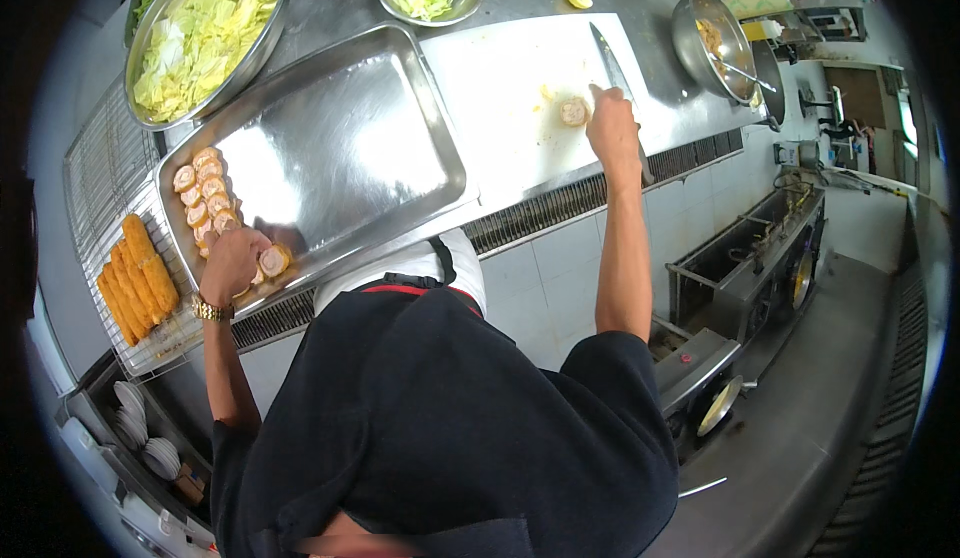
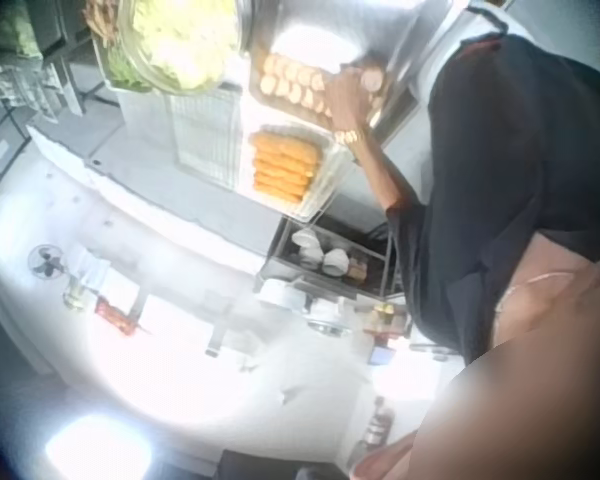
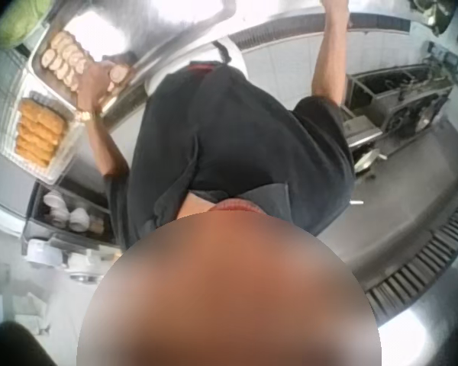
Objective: The person slices a long, breaded roll into uniform pieces on a cutting board and arranges them on a metal tray. The person repeats this process with multiple rolls, placing the cut pieces in neat rows.
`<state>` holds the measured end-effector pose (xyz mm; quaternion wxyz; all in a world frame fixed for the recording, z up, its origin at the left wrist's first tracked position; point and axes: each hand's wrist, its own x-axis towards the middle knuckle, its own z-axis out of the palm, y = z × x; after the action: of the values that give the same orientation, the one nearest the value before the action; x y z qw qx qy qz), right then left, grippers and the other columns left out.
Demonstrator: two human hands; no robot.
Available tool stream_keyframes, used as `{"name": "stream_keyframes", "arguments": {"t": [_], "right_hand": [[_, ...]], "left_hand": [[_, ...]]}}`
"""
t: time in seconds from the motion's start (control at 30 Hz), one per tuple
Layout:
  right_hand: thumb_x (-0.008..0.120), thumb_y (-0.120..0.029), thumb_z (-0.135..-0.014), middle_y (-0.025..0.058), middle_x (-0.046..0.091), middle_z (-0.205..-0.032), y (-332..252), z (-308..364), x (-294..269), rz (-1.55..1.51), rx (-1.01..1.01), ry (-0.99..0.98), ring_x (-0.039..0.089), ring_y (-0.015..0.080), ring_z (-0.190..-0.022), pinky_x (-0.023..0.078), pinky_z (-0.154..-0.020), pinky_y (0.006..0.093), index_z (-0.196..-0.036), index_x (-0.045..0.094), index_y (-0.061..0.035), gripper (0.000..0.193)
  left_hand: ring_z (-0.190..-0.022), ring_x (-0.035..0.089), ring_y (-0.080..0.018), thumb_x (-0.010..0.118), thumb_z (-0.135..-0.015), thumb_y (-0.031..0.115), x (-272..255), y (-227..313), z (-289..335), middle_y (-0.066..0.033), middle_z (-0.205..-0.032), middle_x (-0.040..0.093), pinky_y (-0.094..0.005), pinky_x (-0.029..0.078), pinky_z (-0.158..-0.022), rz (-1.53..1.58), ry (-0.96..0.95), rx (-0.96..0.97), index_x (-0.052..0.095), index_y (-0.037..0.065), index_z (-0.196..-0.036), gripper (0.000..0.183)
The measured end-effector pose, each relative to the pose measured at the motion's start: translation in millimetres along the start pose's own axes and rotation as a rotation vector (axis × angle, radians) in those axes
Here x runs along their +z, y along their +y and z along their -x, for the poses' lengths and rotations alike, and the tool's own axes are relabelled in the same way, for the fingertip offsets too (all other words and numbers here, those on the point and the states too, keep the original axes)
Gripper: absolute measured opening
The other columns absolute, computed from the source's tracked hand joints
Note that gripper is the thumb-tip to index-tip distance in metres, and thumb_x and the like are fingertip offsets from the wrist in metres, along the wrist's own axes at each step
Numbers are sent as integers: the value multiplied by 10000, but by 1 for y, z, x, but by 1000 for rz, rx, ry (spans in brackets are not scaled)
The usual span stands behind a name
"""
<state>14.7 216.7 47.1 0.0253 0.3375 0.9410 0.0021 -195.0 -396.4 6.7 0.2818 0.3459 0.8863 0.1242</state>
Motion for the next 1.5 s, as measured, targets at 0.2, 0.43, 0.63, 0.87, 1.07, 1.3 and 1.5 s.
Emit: {"name": "stream_keyframes", "arguments": {"t": [0.2, 0.43, 0.63, 0.87, 1.07, 1.3, 1.5], "right_hand": [[724, 41, -869, 163, 698, -1347, 26, -3, 45, 250, -391, -38, 609, 370, -1346, 575, -1073, 509, -1398, 704, -49, 536], [843, -35, -870, 232, 730, -1200, -34, 9, -10, -219, -347, -4, 691, 408, -1142, 575, -1020, 504, -1292, 746, 18, 437], [959, -207, -826, 149, 777, -1274, -229, 57, -4, -890, -552, -433, 726, 244, -1112, 573, -987, 391, -1323, 767, 7, 574], [947, -274, -811, 216, 718, -1139, -394, 116, 42, -787, -814, -778, 702, 374, -1081, 569, -981, 462, -1249, 796, 13, 544], [914, -236, -834, 242, 702, -1183, -422, 135, 51, -680, -862, -761, 680, 436, -1169, 543, -1046, 496, -1291, 770, 21, 543], [915, -170, -827, 203, 713, -1145, -430, 143, 52, -703, -869, -704, 702, 371, -1034, 573, -964, 456, -1342, 745, 17, 573], [897, -136, -831, 256, 738, -1149, -432, 148, 42, -770, -807, -731, 702, 436, -1095, 560, -1009, 496, -1472, 664, 7, 696]], "left_hand": [[-989, 752, -363, 657, -957, 70, 0, 4, -7, -147, -993, 824, -496, 531, -907, -7, -5, -48, 856, 77, -963, 199], [-819, 766, -384, 750, -876, 225, 8, -5, -8, -139, -878, 804, -482, 582, -770, -4, 12, 115, 831, 115, -872, 137], [-955, 796, -343, 669, -914, 96, 7, 8, 10, -158, -962, 834, -471, 511, -881, -20, 63, -117, 886, 134, -954, 225], [-1095, 761, -345, 638, -924, 1, 0, 5, 13, -92, -1032, 845, -488, 414, -913, 30, 26, -74, 667, 34, -1401, 479], [-1194, 669, -345, 696, -900, 1, -9, 6, 28, -92, -1125, 784, -504, 391, -947, 39, 134, -78, 498, 50, -1540, 672], [-1203, 643, -333, 719, -932, 10, -29, -10, 56, -71, -1273, 743, -494, 394, -979, 124, 461, -3, 545, 155, -1510, 621], [-1264, 638, -306, 801, -927, 76, -19, -16, 49, -40, -1289, 772, -480, 391, -1037, 200, 277, 22, 600, 154, -1473, 588]]}}
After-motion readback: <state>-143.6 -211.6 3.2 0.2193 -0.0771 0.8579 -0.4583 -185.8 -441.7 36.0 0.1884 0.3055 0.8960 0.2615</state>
